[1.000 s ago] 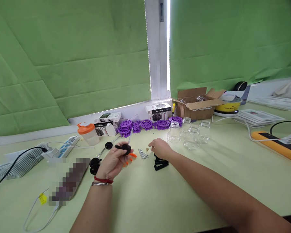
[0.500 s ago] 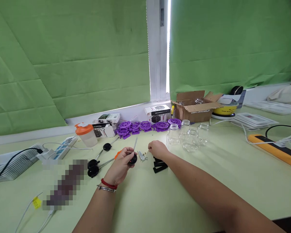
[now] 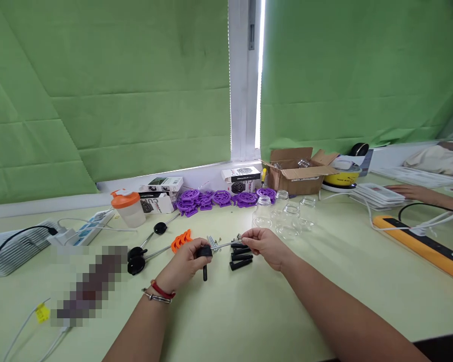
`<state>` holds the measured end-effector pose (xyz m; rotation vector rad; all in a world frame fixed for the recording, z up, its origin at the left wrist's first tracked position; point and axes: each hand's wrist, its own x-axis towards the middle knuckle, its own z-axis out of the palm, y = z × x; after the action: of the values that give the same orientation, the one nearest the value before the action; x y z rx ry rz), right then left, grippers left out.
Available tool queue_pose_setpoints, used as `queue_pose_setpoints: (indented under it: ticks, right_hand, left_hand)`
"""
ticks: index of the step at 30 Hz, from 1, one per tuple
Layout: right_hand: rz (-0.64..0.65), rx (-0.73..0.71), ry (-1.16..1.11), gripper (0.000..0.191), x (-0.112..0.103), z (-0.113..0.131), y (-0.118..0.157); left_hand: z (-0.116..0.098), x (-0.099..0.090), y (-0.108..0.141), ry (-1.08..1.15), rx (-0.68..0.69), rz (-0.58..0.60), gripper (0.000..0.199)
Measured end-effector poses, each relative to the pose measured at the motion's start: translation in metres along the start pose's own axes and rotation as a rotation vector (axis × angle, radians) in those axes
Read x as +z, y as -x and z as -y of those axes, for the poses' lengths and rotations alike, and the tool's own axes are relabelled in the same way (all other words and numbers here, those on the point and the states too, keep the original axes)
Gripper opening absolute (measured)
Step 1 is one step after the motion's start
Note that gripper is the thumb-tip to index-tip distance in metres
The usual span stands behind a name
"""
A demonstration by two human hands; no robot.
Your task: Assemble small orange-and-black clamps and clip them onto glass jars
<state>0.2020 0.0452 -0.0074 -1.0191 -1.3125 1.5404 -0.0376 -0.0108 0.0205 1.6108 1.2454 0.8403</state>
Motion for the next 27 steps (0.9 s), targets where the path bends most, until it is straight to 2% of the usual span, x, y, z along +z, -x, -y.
queue_pose_setpoints:
  ticks: [9,19,27]
  right_hand:
    - [0.053,-0.017,-0.007,0.026,0.001,0.001,0.003]
    - [-0.007,-0.020,-0.017,0.019,0.003,-0.001,0.001]
    - [-0.032,-0.013,0.003,0.020,0.004,-0.001,0.002]
  left_hand:
    - [0.011,0.005,0.004,0.002,0.061,-0.064,0.024]
    - [0.015,0.005,0.001,-0.027,0.093,-0.040,0.024]
    - [0.009,0.005,0.002,-0.075,0.091,-0.052,0.024]
